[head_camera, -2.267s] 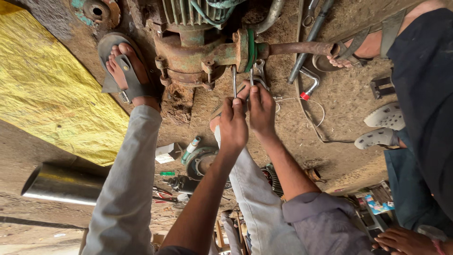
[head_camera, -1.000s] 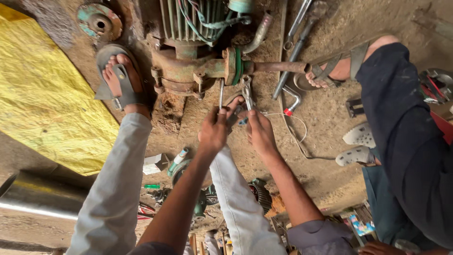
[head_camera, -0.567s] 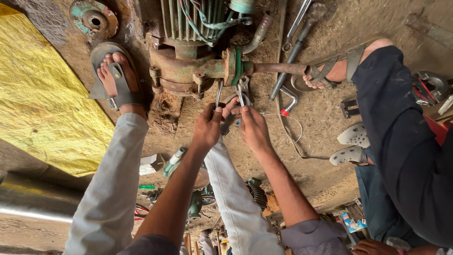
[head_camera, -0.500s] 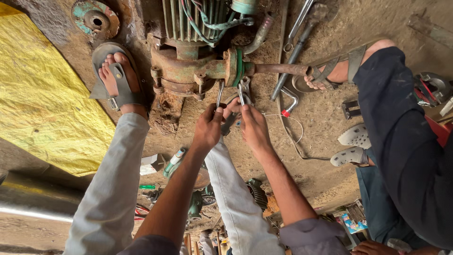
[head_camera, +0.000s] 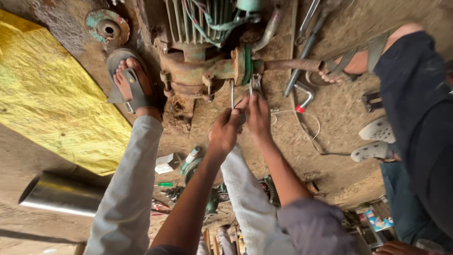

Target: The person uses two wrenches to tighten bolts on a motor assembly. They adjust the wrenches and apply force to secure the components of the machinery.

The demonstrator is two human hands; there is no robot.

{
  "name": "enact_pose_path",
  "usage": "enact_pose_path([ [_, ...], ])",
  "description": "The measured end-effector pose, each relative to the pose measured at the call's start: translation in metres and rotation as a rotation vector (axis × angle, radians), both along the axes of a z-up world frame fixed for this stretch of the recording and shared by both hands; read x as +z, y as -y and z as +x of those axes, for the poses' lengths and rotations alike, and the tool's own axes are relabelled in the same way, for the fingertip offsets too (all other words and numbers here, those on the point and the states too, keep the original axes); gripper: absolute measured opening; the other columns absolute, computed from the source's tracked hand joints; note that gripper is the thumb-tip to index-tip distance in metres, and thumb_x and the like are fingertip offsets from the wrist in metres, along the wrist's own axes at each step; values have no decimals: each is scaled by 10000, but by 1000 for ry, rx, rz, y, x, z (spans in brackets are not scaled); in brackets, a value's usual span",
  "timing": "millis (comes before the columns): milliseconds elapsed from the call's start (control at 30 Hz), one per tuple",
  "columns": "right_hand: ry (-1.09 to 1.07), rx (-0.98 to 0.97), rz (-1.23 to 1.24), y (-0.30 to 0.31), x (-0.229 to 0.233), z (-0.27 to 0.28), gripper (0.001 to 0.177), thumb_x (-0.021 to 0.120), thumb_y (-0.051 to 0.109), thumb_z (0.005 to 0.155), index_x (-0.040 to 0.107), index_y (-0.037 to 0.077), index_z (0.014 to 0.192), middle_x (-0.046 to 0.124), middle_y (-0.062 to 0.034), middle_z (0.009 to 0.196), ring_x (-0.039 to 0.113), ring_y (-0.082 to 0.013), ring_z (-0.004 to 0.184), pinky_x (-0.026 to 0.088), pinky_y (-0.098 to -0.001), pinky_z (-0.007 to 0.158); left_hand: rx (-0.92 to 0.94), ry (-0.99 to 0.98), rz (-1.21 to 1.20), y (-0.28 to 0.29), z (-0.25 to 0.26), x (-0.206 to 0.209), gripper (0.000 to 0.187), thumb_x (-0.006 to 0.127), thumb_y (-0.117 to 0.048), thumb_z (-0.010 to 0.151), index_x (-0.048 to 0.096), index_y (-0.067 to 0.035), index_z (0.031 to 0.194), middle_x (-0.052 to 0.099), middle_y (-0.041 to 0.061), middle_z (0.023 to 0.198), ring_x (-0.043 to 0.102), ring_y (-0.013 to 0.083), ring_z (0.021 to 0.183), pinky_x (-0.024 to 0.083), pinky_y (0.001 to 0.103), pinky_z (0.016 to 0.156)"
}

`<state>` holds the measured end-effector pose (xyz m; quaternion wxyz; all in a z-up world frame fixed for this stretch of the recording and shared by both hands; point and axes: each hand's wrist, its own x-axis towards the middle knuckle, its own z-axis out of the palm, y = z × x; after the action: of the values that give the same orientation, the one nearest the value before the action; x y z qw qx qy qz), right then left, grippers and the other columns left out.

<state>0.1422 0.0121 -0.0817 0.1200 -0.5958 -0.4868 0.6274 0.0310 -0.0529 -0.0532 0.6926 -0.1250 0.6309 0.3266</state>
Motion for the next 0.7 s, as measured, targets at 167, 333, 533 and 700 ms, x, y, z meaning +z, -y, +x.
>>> enact_pose_path([
  [167, 95, -172, -436, 5, 40, 15, 361, 448, 353, 1108, 666, 69, 1156, 374, 107, 663, 326, -9, 528, 246, -217, 444, 41, 12, 21, 1, -4, -2, 355, 495, -322, 1067, 674, -17, 1098, 594, 25, 756, 531, 119, 659, 465, 286, 605],
  [333, 105, -65, -398, -11, 45, -1, 413, 434, 369, 1114, 685, 54, 1205, 416, 107, 682, 336, 1, 535, 255, -197, 452, -48, -23, -15, -3, -7, -2, 354, 506, -317, 1051, 661, 2, 1058, 607, 44, 734, 567, 136, 651, 477, 293, 601],
  [533, 134, -78, -409, -13, 44, -15, 414, 377, 365, 1109, 616, 42, 1209, 613, 39, 804, 516, -28, 592, 407, -200, 472, -44, 3, 3, 1, -8, 3, 378, 469, -337, 1076, 634, 4, 1071, 621, 45, 792, 563, 135, 692, 496, 293, 645],
  [700, 50, -48, -348, -4, 24, -7, 417, 327, 339, 1126, 595, 26, 1191, 665, -7, 917, 623, -70, 696, 530, -230, 580, 43, 34, 21, -1, -2, 4, 376, 478, -324, 1069, 648, 11, 1049, 600, 68, 785, 558, 158, 685, 515, 314, 647],
])
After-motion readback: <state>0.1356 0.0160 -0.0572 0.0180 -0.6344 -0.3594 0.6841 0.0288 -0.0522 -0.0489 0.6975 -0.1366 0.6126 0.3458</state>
